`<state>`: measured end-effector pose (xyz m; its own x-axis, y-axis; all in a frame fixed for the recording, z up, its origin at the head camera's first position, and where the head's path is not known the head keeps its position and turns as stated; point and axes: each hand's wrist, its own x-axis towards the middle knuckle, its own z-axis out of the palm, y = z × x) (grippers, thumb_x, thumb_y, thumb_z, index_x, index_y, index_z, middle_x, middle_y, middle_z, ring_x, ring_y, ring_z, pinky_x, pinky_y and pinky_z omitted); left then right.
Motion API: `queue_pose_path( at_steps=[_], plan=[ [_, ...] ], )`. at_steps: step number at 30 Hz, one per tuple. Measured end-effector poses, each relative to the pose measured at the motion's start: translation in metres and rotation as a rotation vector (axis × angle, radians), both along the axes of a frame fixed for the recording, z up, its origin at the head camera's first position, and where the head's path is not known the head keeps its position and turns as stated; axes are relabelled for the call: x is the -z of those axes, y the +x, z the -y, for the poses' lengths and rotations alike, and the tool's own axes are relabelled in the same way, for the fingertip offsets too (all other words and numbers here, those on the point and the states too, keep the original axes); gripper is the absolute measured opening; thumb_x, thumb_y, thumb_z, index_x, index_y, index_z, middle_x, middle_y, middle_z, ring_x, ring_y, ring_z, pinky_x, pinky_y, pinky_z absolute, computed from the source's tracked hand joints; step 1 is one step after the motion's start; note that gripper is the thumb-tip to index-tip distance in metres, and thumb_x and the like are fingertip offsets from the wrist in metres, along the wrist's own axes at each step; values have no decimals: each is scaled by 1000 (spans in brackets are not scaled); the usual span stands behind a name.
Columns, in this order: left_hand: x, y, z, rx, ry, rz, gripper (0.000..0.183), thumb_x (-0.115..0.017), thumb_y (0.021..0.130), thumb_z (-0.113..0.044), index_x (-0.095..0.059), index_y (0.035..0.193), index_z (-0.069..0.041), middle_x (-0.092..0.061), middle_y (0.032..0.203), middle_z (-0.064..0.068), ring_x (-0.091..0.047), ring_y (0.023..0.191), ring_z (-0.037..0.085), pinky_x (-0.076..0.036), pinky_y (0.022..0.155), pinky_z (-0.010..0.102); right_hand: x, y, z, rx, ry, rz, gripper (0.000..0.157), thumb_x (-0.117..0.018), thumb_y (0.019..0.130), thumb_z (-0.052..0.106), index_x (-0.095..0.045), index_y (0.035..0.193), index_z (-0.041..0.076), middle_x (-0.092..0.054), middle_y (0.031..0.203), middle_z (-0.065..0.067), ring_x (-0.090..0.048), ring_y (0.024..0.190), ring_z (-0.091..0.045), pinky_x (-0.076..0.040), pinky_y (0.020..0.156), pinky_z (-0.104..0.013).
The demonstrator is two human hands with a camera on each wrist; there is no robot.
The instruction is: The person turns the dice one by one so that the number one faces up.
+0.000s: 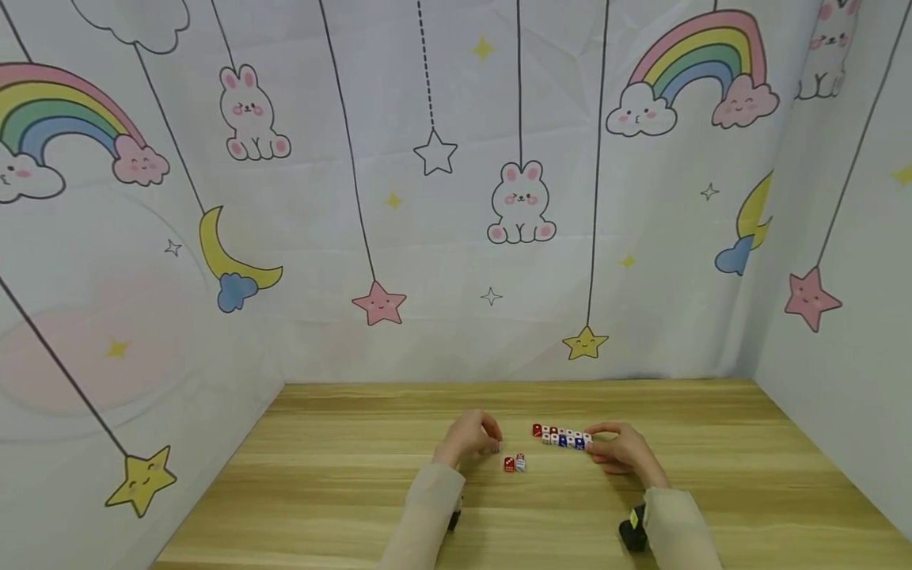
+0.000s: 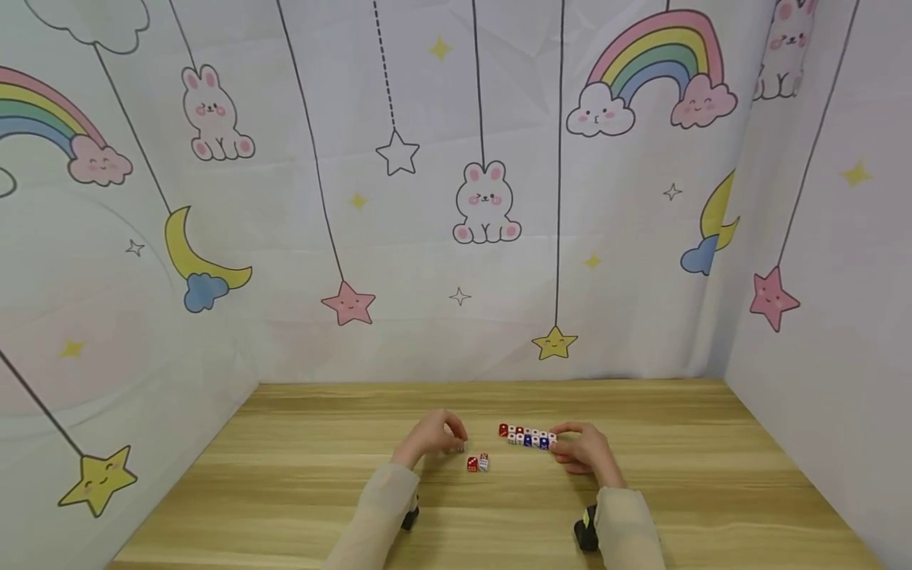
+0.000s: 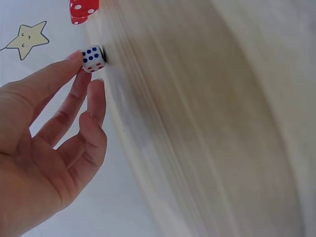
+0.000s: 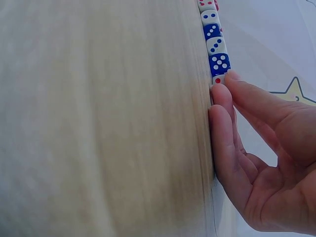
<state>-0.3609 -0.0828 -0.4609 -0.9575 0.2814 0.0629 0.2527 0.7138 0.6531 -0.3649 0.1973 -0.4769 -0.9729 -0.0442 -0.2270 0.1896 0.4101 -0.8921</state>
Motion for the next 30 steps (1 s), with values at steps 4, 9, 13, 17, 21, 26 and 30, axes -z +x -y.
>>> queue_pose_path(
  at_steps=[4,9,13,17,21,26,30],
  plan=[
    [0,0,1,7,-20,-20,7,-64,78,-3,-69,79,-6,-66,78,4,-52,61,11,-42,53,23,0,0,0,0,-1,3,38,-68,77,8,-57,113,2,-62,61,2,-59,54,-7,-51,49,-27],
    [2,0,2,34,-23,-57,7,-62,79,-4,-69,80,-5,-66,80,8,-56,62,14,-42,53,22,2,0,0,-3,-2,8,39,-67,77,9,-57,114,2,-61,60,3,-59,54,-7,-51,49,-27],
    [1,1,2,32,-19,-55,7,-62,81,-7,-68,82,-5,-65,81,8,-56,67,15,-43,56,24,2,0,0,1,-3,6,39,-67,77,9,-57,114,2,-61,59,4,-59,54,-6,-51,49,-26],
    [1,2,2,17,-7,-28,8,-62,82,-9,-68,85,-6,-64,83,8,-55,67,13,-44,57,25,2,0,0,-4,11,-2,39,-67,77,9,-57,114,2,-61,61,3,-59,54,-6,-51,49,-27],
    [1,3,3,11,30,16,11,-65,79,-9,-66,89,-3,-63,84,10,-55,67,14,-45,55,26,1,0,-1,-6,22,-5,40,-68,76,9,-58,114,3,-63,63,2,-60,55,-7,-52,50,-27],
    [1,3,3,14,35,22,17,-71,72,-4,-65,88,-2,-64,84,11,-56,68,15,-46,55,26,1,0,-1,-1,11,2,40,-68,77,9,-57,115,3,-63,63,2,-60,55,-7,-51,49,-27],
    [1,4,3,5,19,-5,15,-72,70,-2,-65,83,-3,-63,81,10,-55,68,16,-45,54,27,1,0,0,1,11,-4,40,-68,76,10,-58,114,3,-63,62,2,-60,55,-7,-51,49,-27]
  ],
)
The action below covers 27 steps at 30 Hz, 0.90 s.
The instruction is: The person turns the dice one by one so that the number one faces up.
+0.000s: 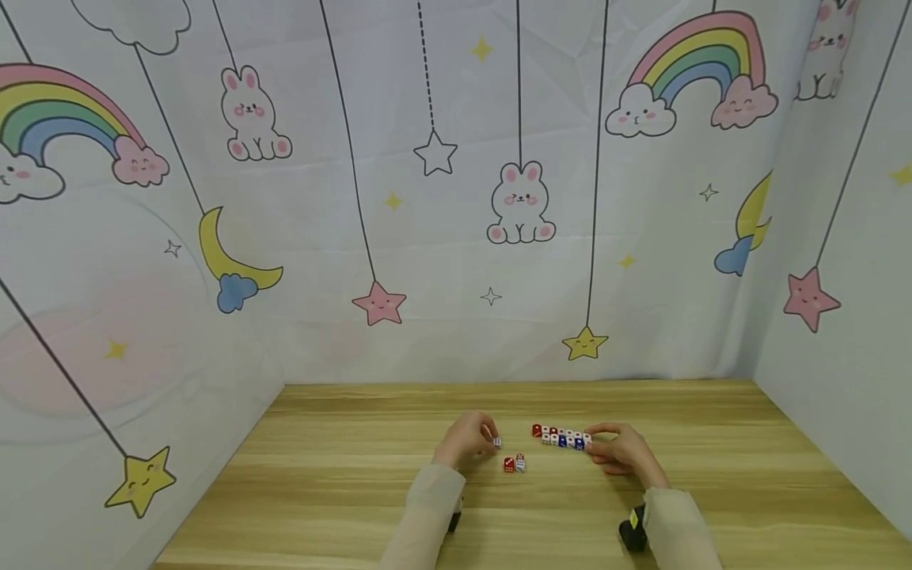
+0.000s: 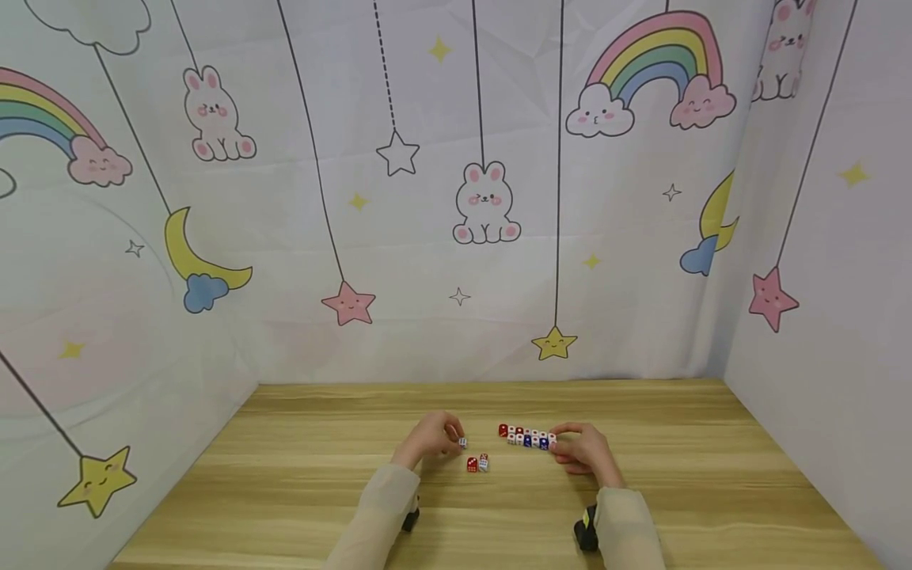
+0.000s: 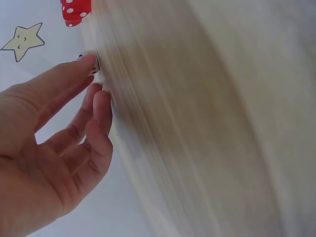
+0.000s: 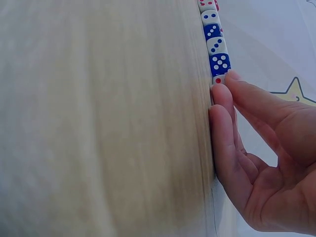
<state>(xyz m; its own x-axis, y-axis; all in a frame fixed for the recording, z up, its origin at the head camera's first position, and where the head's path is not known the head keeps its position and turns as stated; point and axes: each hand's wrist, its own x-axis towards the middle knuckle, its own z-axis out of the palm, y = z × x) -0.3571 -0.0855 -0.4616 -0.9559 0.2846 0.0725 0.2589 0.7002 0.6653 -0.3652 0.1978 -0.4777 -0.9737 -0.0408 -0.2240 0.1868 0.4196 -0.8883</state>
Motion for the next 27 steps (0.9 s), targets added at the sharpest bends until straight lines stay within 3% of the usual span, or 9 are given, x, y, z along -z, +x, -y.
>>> queue_pose_path(
  at_steps=[6,17,27],
  plan=[
    [-1,1,-2,-16,-23,-12,13,-72,69,-1,-65,80,-3,-62,78,8,-53,65,15,-43,52,27,0,0,0,-2,1,-9,39,-68,76,10,-58,114,3,-63,60,2,-60,54,-7,-51,48,-27],
    [2,-5,-9,11,-108,-43,12,-72,70,-4,-67,81,-7,-63,76,6,-51,63,10,-41,52,23,-2,0,1,-10,-15,-2,40,-69,76,10,-57,114,2,-62,60,3,-60,54,-6,-50,48,-26],
    [1,-2,-8,3,-55,-14,12,-68,71,2,-65,81,-4,-61,76,10,-50,61,14,-41,51,24,0,1,0,-6,-17,-5,38,-68,77,9,-58,113,3,-60,60,3,-59,55,-7,-50,48,-25]
  ],
)
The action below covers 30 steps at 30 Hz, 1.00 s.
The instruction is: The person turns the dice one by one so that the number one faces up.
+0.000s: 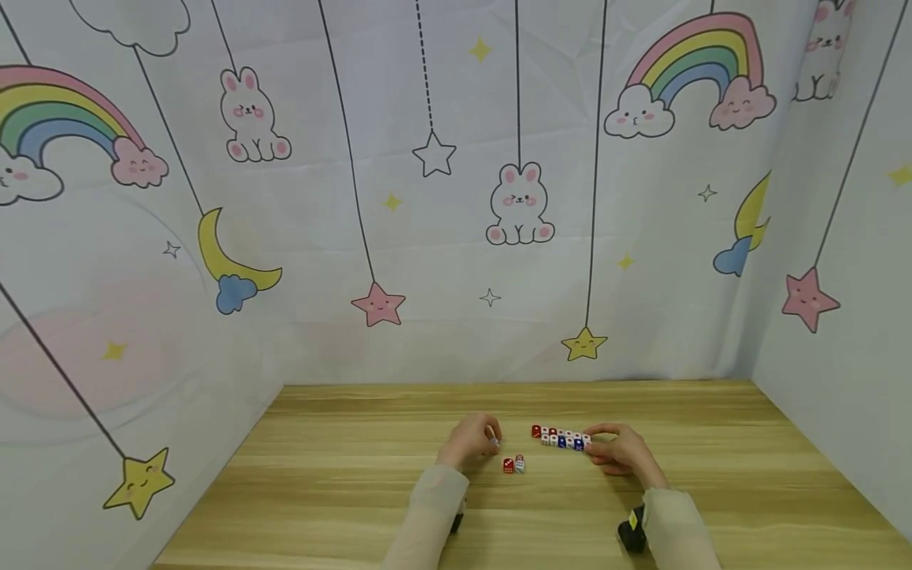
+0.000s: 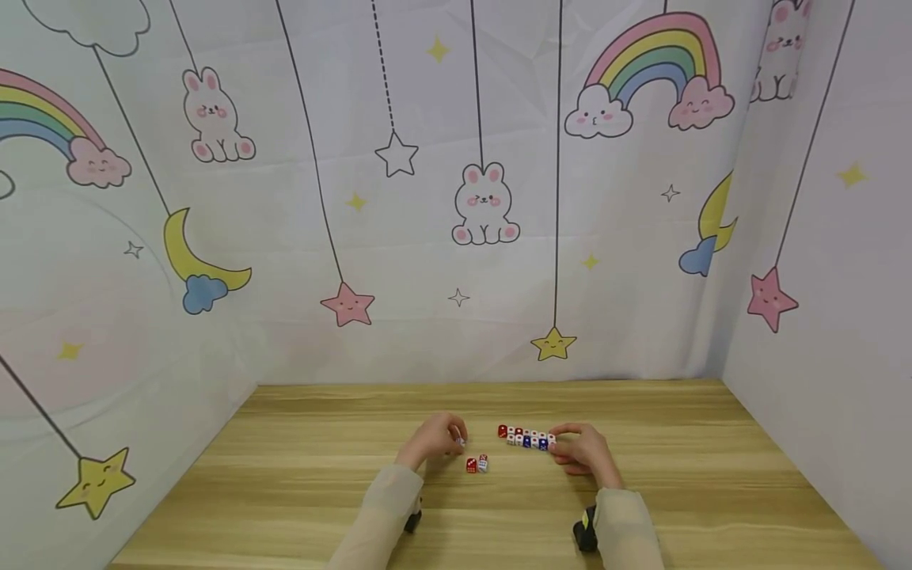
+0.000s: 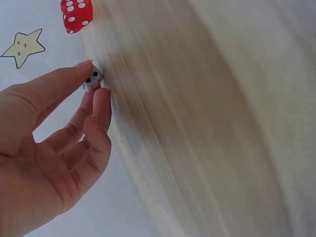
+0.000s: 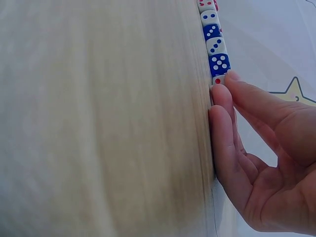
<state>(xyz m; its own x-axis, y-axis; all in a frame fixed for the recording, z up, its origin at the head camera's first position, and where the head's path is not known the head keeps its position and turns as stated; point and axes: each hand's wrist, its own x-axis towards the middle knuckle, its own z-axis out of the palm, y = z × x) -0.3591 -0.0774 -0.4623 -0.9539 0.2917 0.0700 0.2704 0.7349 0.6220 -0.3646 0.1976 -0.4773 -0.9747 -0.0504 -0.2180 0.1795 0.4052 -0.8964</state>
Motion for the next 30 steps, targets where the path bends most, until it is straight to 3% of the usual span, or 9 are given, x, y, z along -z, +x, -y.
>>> queue_pose_path(
  at_steps=[7,16,30],
  plan=[
    [1,-1,1,-18,7,8,10,-69,72,0,-63,80,-4,-60,81,9,-50,67,14,-42,56,26,0,0,0,8,1,19,41,-69,76,10,-58,114,3,-62,62,3,-59,55,-6,-51,49,-26],
    [2,-1,4,-3,41,3,9,-68,73,1,-61,78,-4,-58,76,9,-47,62,14,-39,51,24,0,1,0,9,6,5,41,-69,76,9,-57,114,3,-62,62,3,-60,55,-7,-50,48,-27],
    [-4,1,6,-5,19,2,4,-63,79,-4,-63,82,-1,-61,77,10,-51,62,14,-41,53,26,-1,1,-1,-23,-8,-6,39,-67,78,9,-56,114,1,-61,60,4,-59,54,-6,-50,48,-25]
  ],
)
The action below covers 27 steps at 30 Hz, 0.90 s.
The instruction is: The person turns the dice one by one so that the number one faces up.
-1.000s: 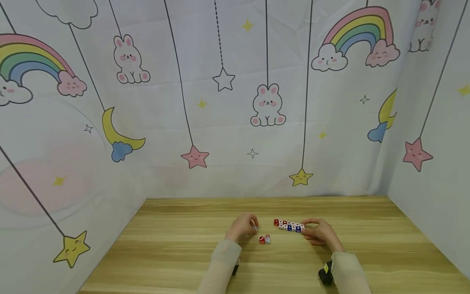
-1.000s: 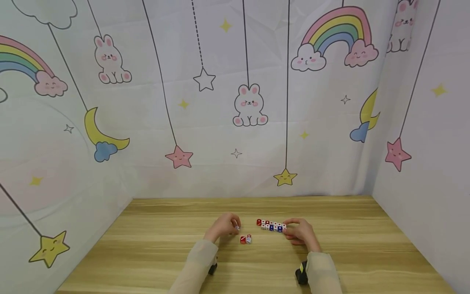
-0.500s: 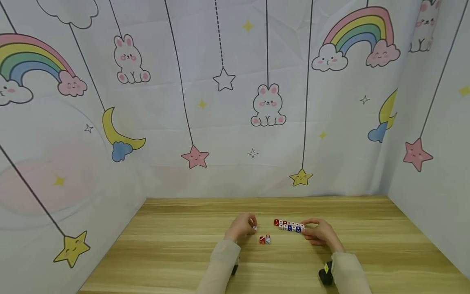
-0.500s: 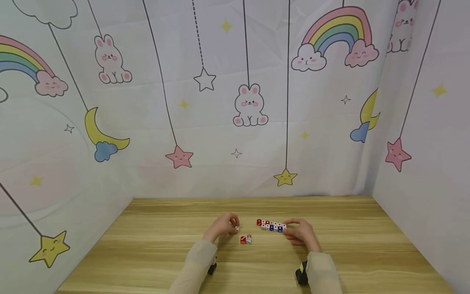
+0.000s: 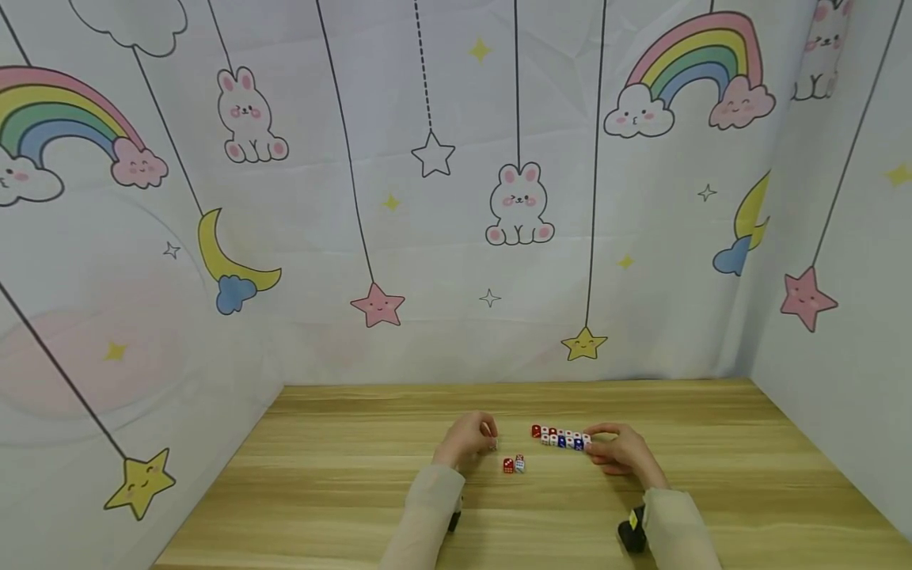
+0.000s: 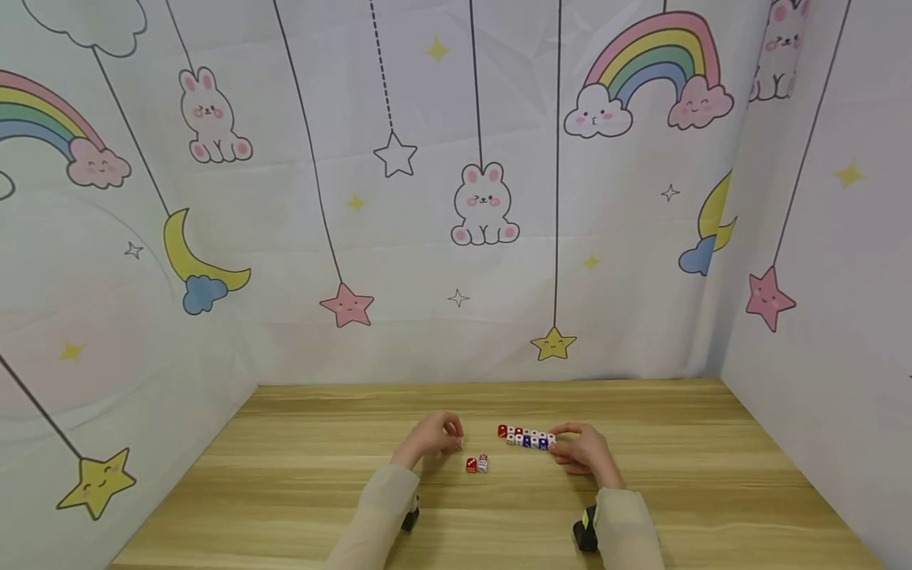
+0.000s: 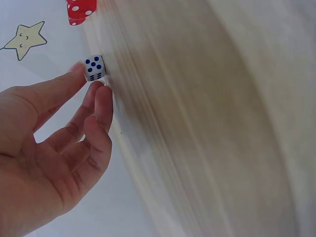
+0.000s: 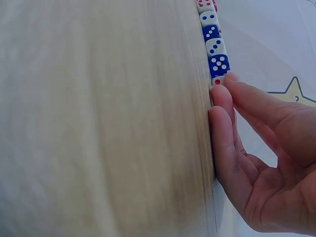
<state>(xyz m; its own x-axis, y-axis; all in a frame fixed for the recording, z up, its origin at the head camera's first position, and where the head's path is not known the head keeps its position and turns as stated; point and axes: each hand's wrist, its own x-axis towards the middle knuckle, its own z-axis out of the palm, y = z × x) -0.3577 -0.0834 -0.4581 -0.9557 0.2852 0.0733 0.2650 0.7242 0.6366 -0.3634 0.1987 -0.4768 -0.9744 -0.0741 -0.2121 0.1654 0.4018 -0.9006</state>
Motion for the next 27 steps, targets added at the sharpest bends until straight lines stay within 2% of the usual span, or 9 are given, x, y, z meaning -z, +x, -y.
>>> queue_pose_path(
  at_steps=[5,10,19,27],
  plan=[
    [0,0,1,8,6,3,4,-65,78,-4,-64,81,-3,-62,77,10,-52,62,13,-42,51,25,-1,1,0,1,3,-4,40,-68,77,9,-56,114,0,-60,60,4,-59,54,-6,-50,47,-25],
    [1,0,3,12,7,40,5,-67,77,-6,-65,81,-3,-64,80,10,-54,66,14,-44,54,25,-1,1,1,7,9,-8,40,-68,77,9,-57,114,1,-60,60,3,-59,54,-6,-50,48,-26],
    [0,1,2,11,27,75,9,-69,72,2,-65,79,-3,-61,74,8,-51,60,13,-44,51,25,0,1,0,5,-3,-10,39,-68,77,9,-57,113,1,-60,59,4,-59,54,-7,-50,47,-25],
    [1,2,4,0,-15,38,13,-71,68,5,-65,76,-3,-61,75,9,-51,59,13,-43,50,24,1,-1,0,7,-8,-1,39,-67,77,9,-57,113,1,-61,59,3,-59,54,-6,-50,47,-26]
  ],
)
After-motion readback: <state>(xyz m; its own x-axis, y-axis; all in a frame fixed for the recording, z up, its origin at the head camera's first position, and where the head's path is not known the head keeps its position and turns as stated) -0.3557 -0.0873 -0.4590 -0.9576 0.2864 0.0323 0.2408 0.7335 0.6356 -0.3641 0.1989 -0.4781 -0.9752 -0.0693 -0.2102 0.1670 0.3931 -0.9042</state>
